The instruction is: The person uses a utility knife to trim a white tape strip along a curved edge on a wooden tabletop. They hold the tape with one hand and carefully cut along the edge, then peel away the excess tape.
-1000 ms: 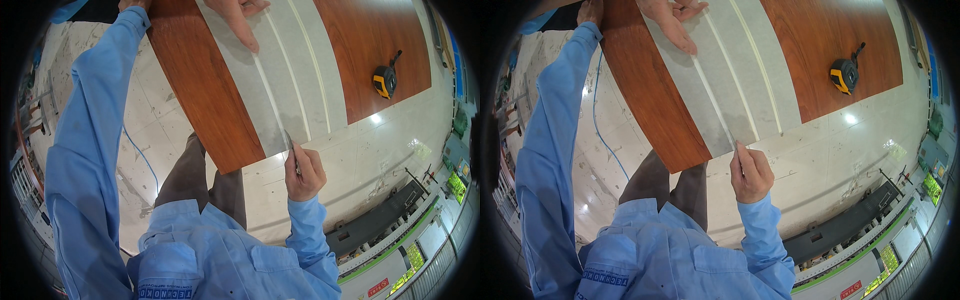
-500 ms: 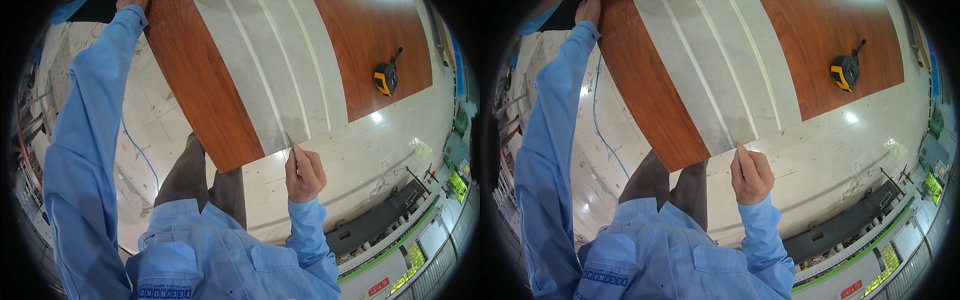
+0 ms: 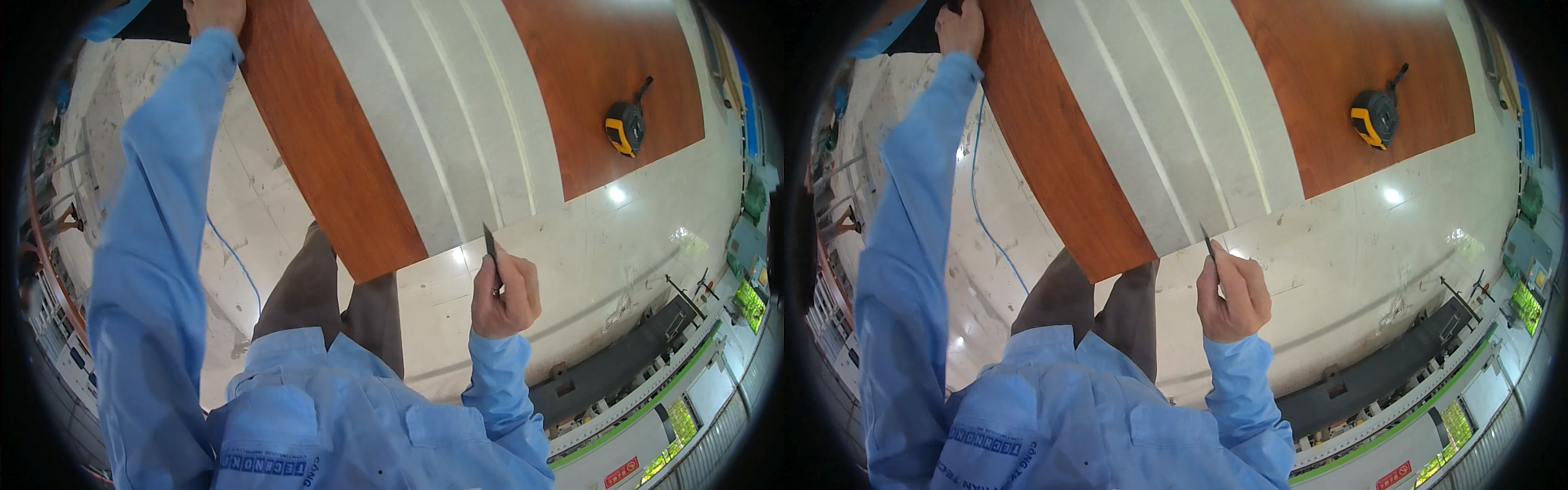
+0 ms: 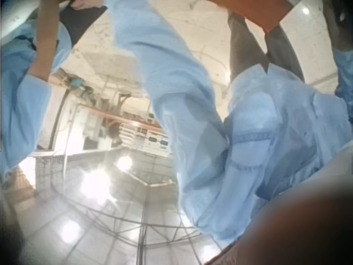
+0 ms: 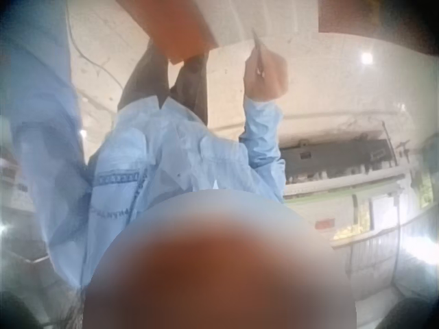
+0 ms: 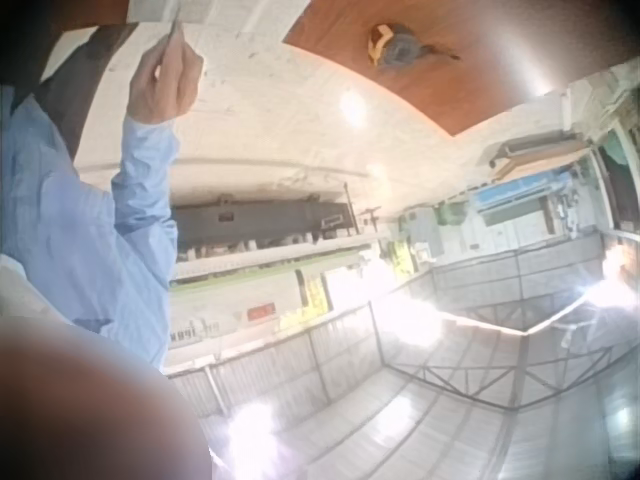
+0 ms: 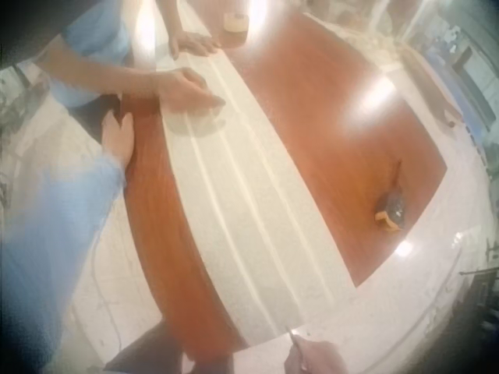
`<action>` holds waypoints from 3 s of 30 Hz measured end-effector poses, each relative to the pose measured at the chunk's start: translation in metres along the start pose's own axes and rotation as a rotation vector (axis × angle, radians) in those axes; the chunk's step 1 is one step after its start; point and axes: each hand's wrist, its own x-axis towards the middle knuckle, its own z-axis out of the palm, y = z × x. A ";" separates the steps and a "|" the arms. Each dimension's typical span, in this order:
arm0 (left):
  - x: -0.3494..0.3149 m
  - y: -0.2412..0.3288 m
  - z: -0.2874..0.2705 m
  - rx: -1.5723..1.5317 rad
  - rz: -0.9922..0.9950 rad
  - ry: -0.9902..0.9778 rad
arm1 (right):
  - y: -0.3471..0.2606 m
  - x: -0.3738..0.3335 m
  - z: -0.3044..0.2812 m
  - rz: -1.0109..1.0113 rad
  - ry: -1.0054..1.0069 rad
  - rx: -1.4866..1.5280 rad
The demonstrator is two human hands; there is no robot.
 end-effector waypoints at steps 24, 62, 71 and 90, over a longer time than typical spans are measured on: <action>-0.304 0.154 -0.180 -0.115 0.635 -0.969 | 0.063 0.142 0.060 0.121 0.113 0.418; -0.316 0.146 -0.177 -0.158 0.641 -0.769 | 0.041 0.012 0.011 0.059 -0.154 0.288; -0.318 0.144 -0.177 -0.140 0.659 -0.718 | 0.037 0.013 0.005 -0.006 -0.172 0.170; -0.318 0.139 -0.177 -0.240 0.591 -0.700 | 0.034 0.009 0.012 -0.081 -0.210 0.122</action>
